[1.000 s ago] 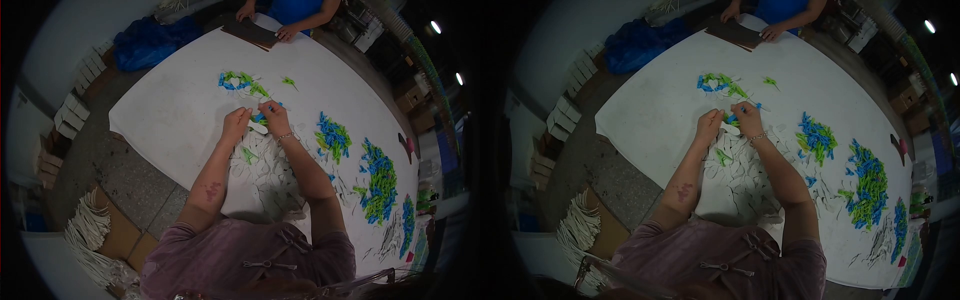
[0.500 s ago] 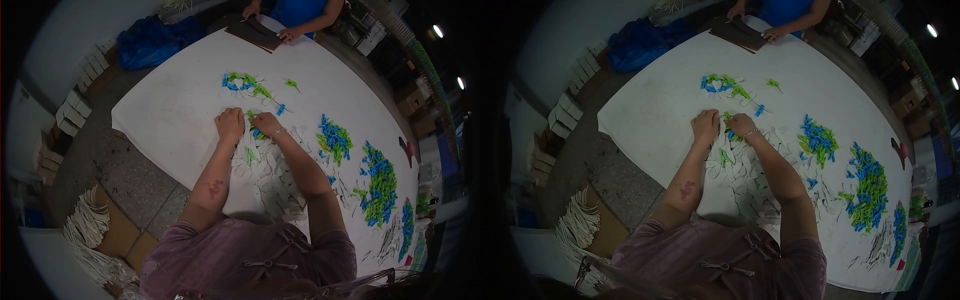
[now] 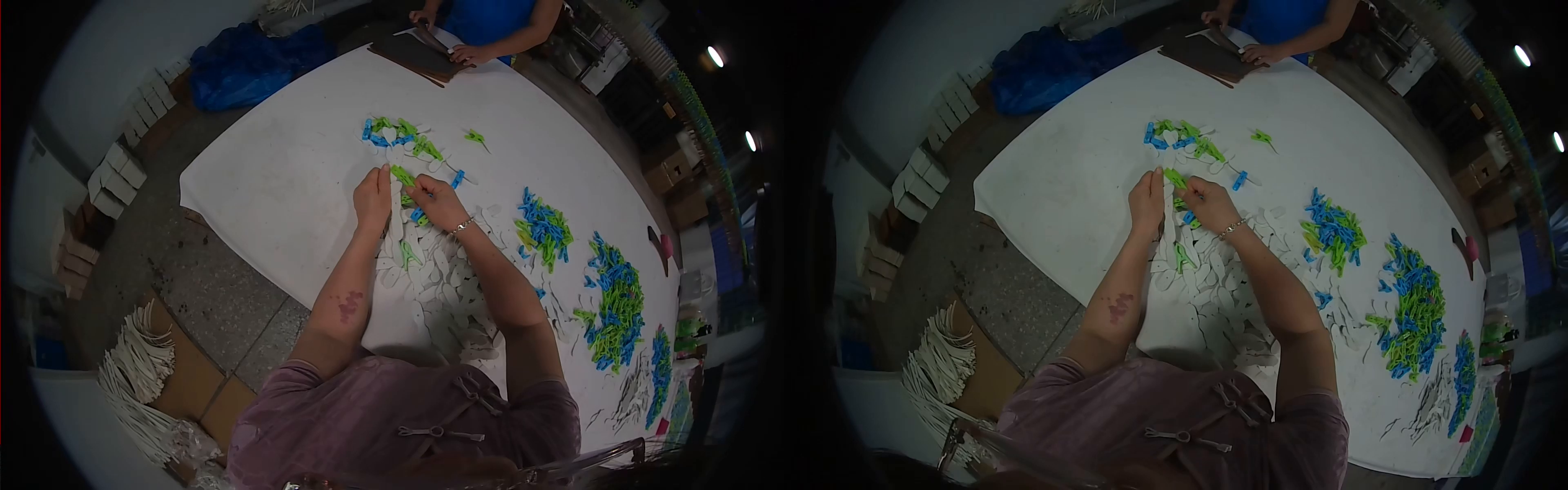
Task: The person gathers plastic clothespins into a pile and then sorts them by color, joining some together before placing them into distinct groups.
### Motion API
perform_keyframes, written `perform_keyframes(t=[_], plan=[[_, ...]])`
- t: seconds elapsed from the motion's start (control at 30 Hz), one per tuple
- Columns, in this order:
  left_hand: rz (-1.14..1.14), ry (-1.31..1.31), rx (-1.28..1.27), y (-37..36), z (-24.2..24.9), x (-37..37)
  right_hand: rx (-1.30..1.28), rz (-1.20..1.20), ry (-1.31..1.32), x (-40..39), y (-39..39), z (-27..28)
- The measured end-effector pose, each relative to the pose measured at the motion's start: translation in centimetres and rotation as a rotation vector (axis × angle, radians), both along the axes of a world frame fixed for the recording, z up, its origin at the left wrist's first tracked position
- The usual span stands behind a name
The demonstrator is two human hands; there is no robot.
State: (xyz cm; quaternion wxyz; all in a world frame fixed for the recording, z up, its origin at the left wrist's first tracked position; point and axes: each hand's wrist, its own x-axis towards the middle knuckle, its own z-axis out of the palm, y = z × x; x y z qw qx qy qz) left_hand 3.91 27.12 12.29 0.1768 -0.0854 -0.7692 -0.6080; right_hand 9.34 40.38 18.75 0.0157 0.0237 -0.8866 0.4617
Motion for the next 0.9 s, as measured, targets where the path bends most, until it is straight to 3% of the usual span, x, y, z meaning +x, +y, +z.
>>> perform_keyframes(t=[0.17, 0.3, 0.47, 0.6, 0.67, 0.73, 0.8, 0.83, 0.9], plan=[[0.073, -0.060, 0.151, -0.7, 0.4, -0.1, 0.063, -0.013, 0.069, 0.7, 2.3, 0.8], [0.041, -0.186, 0.362, -1.3, 0.5, -0.5, 0.332, -0.298, 0.259, 2.7, 11.1, 1.7], [0.022, -0.146, 0.397, -0.5, 0.3, -0.4, 0.701, -0.665, 0.168, 8.6, 20.7, 3.7], [-0.013, -0.154, 0.382, -0.4, -0.1, -0.3, 0.940, -0.721, 0.022, 11.8, 21.2, 2.8], [0.008, -0.131, 0.358, -0.4, -0.5, -0.6, 0.801, -0.473, 0.131, 12.3, 17.6, 3.4], [0.002, -0.138, 0.354, -0.3, -0.4, -0.5, 0.457, -0.108, 0.091, 13.2, 13.0, 4.5], [-0.001, -0.139, 0.349, -0.4, -0.4, -0.6, 0.439, 0.113, -0.081, 14.7, 9.2, 4.3], [-0.008, -0.145, 0.344, -0.4, -0.6, -0.7, 0.432, 0.109, -0.081, 15.5, 8.1, 3.5], [-0.022, -0.149, 0.335, -0.4, -0.9, -0.9, 0.751, 0.052, -0.018, 16.7, 7.1, 2.0]])
